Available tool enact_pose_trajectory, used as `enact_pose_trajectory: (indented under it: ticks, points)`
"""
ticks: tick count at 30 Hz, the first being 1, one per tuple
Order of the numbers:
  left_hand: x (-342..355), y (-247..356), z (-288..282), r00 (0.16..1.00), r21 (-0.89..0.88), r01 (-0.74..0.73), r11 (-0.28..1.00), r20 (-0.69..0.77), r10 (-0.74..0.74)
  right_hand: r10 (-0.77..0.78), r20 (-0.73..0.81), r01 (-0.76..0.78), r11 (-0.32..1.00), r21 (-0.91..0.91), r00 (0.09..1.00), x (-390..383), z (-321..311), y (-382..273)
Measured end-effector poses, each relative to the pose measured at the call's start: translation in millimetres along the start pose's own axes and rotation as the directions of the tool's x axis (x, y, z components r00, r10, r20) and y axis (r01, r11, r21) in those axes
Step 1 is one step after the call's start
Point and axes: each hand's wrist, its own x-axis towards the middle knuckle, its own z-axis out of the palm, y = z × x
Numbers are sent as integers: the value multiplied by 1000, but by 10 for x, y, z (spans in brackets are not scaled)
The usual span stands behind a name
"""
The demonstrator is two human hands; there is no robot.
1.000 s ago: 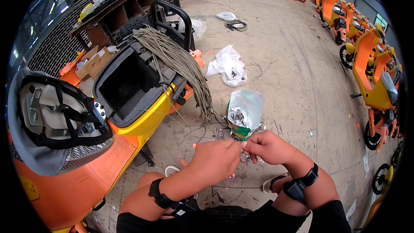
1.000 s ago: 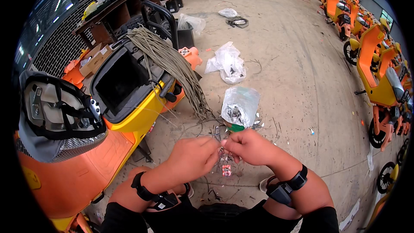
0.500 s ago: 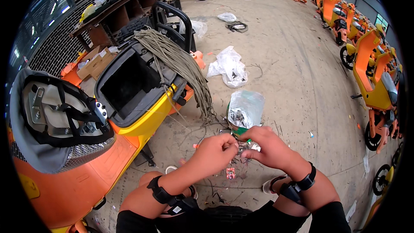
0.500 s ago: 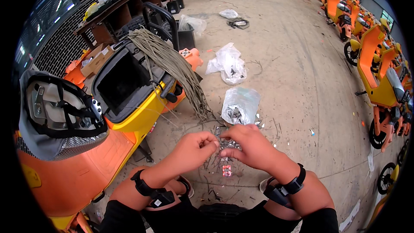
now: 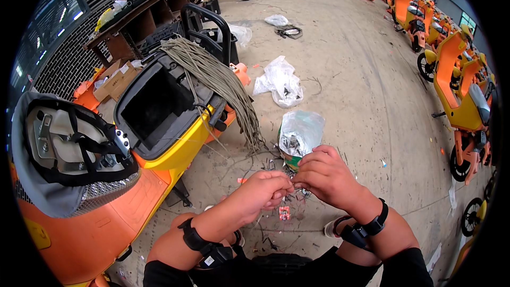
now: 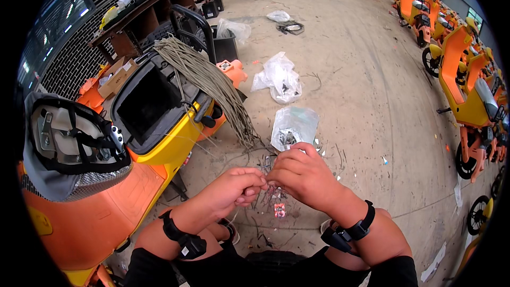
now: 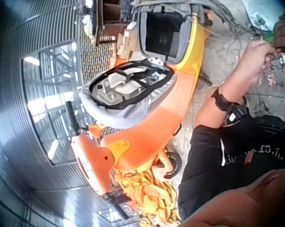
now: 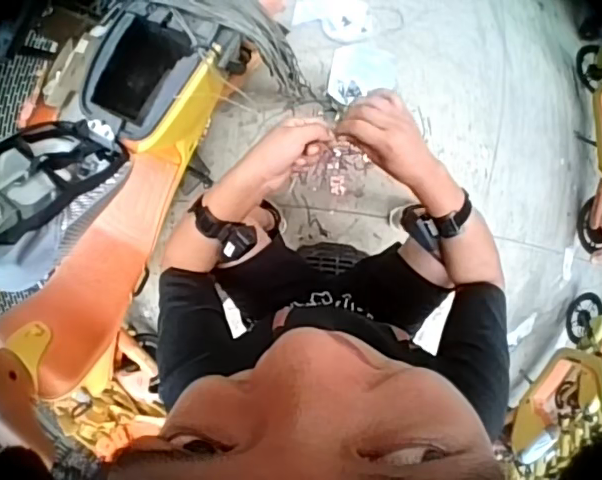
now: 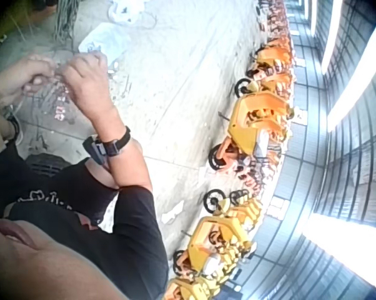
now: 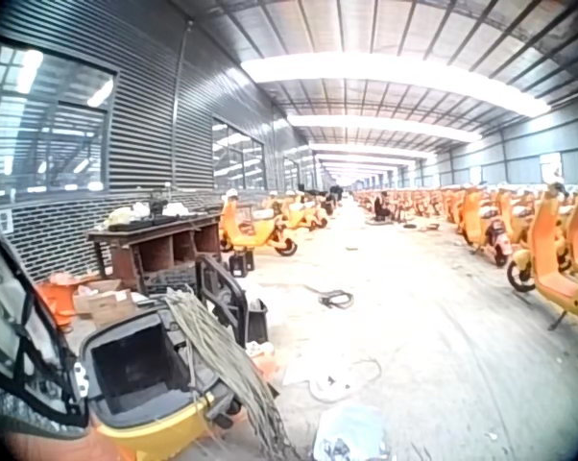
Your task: The person connects and manipulates small electrical wires and plastic connectors by hand while sitting on the floor of a warehouse.
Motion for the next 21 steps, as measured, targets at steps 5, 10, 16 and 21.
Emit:
enact_pose_trajectory:
  ticks: [5,10,16,21]
  points:
    - [54,-154,6,928,413,-291,863,-99,360,129,50,-134,983,123,990,4,13,-5]
    - [-51,-89,127,801,836,-321,445,-11,599,312,174,-354,871,342,934,-71,81,31]
    - [-36,-169,111,623,924,-381,18,242,744,520,519,-721,330,610,678,-80,68,-25]
    - [-62,-190,132,620,932,-348,-104,313,719,497,639,-788,171,592,588,-95,74,38]
